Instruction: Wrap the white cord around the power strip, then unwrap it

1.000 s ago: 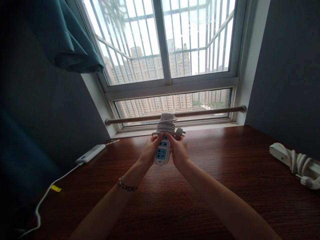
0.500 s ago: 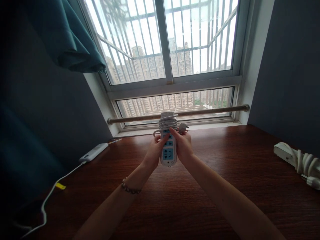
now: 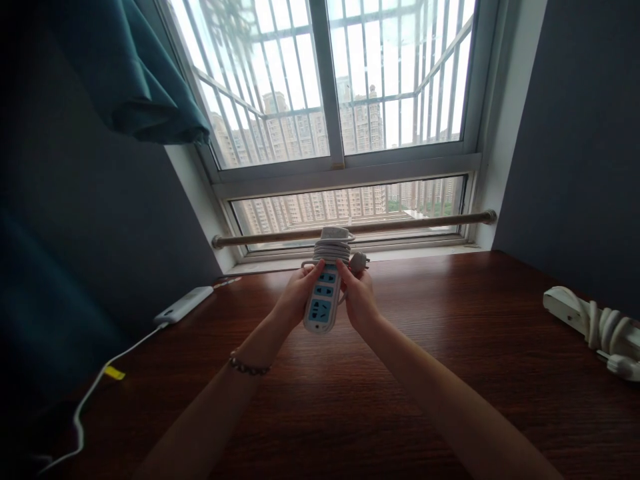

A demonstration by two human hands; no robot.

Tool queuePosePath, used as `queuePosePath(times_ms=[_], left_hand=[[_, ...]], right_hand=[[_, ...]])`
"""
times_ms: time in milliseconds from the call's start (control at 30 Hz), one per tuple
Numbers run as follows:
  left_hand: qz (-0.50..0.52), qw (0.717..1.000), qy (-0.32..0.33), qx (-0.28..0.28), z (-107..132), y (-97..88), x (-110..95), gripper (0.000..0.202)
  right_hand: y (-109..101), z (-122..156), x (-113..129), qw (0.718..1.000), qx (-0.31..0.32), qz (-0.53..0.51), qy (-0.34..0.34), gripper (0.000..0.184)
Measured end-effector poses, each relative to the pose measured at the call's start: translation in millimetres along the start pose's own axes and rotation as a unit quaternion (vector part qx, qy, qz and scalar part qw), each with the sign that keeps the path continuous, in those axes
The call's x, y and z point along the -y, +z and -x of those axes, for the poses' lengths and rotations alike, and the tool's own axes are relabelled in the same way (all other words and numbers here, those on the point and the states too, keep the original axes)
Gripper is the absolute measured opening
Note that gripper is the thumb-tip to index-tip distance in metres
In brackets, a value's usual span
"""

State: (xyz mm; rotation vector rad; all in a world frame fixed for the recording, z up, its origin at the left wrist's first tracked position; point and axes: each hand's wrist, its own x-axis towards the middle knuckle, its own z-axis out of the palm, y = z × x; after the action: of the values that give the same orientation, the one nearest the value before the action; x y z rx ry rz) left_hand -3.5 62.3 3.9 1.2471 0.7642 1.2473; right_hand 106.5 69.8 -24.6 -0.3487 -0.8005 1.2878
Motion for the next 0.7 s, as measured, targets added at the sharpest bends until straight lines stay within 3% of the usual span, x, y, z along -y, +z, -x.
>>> queuePosePath(times_ms=[267,567,700], left_hand=[[-0.01,0.999,-0.001,-0.03,-3,2.7,19,0.022],[-0.049,0.999,-0.001,-0.017,0,3.7,9,0.025],[-0.088,0.995,0.03,-0.048,-6,-1.4,11,0.022]], right_hand=[[-7,-1,-12,1.0,-0.018,0.008,-0.008,0.034],[-10,-5,-11,1.0,0.004,0.027,-0.014,0.032],[-11,-10,-4,0.997,0.044,0.057,-0.029,0.033]])
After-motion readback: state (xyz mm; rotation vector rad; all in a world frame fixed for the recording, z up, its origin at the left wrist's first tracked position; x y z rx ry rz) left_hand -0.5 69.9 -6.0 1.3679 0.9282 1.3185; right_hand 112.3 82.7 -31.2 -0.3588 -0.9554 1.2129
